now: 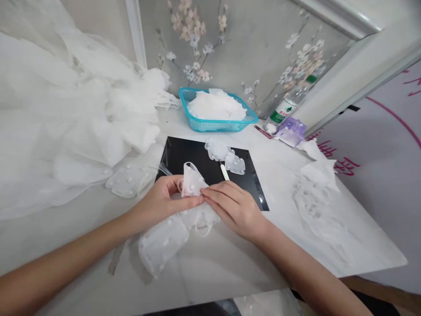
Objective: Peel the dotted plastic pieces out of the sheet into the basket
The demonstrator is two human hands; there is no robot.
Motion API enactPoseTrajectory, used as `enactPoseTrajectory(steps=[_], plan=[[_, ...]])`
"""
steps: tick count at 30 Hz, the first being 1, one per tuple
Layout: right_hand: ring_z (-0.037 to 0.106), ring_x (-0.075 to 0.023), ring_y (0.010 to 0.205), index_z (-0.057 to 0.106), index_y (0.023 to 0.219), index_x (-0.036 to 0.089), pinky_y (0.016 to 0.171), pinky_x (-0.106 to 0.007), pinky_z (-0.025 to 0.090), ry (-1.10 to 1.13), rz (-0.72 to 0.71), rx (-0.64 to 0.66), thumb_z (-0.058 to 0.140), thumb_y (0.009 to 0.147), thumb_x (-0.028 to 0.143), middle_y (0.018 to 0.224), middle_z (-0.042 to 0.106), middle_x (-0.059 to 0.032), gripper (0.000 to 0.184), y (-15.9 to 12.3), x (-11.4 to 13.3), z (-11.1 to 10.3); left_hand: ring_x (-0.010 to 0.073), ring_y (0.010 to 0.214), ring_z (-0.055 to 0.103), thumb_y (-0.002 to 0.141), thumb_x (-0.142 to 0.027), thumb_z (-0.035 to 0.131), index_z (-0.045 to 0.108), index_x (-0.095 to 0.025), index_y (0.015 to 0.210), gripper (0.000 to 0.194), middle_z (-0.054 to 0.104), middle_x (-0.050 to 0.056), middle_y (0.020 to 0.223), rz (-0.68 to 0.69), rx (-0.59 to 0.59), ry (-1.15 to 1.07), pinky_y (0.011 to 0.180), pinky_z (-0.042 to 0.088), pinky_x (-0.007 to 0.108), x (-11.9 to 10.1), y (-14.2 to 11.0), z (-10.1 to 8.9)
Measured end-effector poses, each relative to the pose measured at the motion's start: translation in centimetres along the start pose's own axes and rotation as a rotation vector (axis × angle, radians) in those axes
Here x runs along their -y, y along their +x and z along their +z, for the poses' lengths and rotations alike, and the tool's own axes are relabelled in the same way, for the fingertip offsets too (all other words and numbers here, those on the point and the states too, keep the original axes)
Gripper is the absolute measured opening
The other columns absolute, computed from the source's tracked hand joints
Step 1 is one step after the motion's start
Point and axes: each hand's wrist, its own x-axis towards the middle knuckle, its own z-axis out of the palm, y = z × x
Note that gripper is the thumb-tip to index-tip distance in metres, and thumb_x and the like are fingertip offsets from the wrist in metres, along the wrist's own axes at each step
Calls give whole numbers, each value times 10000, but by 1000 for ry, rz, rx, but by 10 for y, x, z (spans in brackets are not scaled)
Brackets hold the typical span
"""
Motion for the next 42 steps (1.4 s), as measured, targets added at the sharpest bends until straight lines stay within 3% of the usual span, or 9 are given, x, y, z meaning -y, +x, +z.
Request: enactPoseTrajectory(steps=[7, 14, 19, 23, 29, 32, 35, 40, 42], plan=[[602, -153, 762, 584, 907, 116, 663, -269, 536, -31, 112, 28, 478, 883, 97, 820, 650, -87, 110, 2, 8, 1, 105, 657, 516, 697, -335, 697, 579, -161, 721, 211, 558, -29, 683, 15, 36, 15, 576, 424, 194, -1, -1, 1], [598, -138, 786, 528, 904, 158, 652, -242, 522, -8, 230, -12, 436, 894, 105, 833, 615, -76, 106, 1, 9, 1, 64, 606, 438, 727, -234, 647, 442, -165, 628, 238, 458, -64, 633, 56, 58, 10, 565, 374, 170, -3, -1, 0], [573, -136, 810, 500, 897, 198, 690, -265, 505, 108, 374, -101, 416, 898, 118, 847, 582, -48, 117, 1, 1, 1, 52, 557, 398, 712, -181, 623, 383, -171, 607, 262, 421, -76, 599, 20, 71, -67, 519, 331, 163, -5, -1, -1], [562, -118, 745, 500, 870, 195, 610, -233, 489, 285, 520, -85, 409, 909, 154, 817, 549, -32, 108, 0, -3, 0, 61, 546, 405, 711, -186, 607, 371, -176, 587, 266, 431, -70, 585, 10, 79, -125, 509, 334, 174, -4, 1, -2], [589, -143, 902, 489, 938, 195, 661, -239, 497, 298, 336, 70, 424, 896, 136, 971, 586, -74, 97, -1, -2, -3, 92, 671, 501, 739, -281, 648, 569, -179, 799, 143, 553, -41, 728, 21, 112, -101, 584, 395, 179, -6, 0, 1], [602, -153, 915, 491, 928, 188, 691, -260, 509, 194, 322, 90, 414, 902, 147, 976, 603, -79, 92, -1, 0, -4, 97, 678, 512, 758, -351, 639, 599, -171, 794, 188, 577, -30, 745, -11, 34, -55, 580, 396, 179, -7, -1, 3], [619, -143, 857, 513, 942, 182, 615, -235, 509, 156, 325, 106, 418, 905, 174, 991, 615, -83, 102, 0, 2, -4, 93, 634, 506, 776, -373, 614, 608, -164, 752, 210, 583, -31, 707, -20, -10, -24, 560, 392, 181, -7, -1, 4], [623, -126, 853, 533, 1127, 192, 554, -197, 502, 264, 325, 88, 561, 852, 268, 1068, 622, -77, 286, 0, 2, -2, 150, 748, 580, 767, -382, 607, 646, -168, 860, 237, 660, 7, 824, -2, 7, 46, 638, 442, 220, -7, -2, 3], [624, -110, 827, 575, 1111, 201, 543, -182, 494, 325, 324, 66, 577, 847, 252, 1051, 637, -63, 269, 1, 1, -1, 177, 808, 595, 761, -395, 605, 649, -167, 897, 269, 673, 25, 873, 3, 21, 72, 684, 456, 242, -6, -2, 2]])
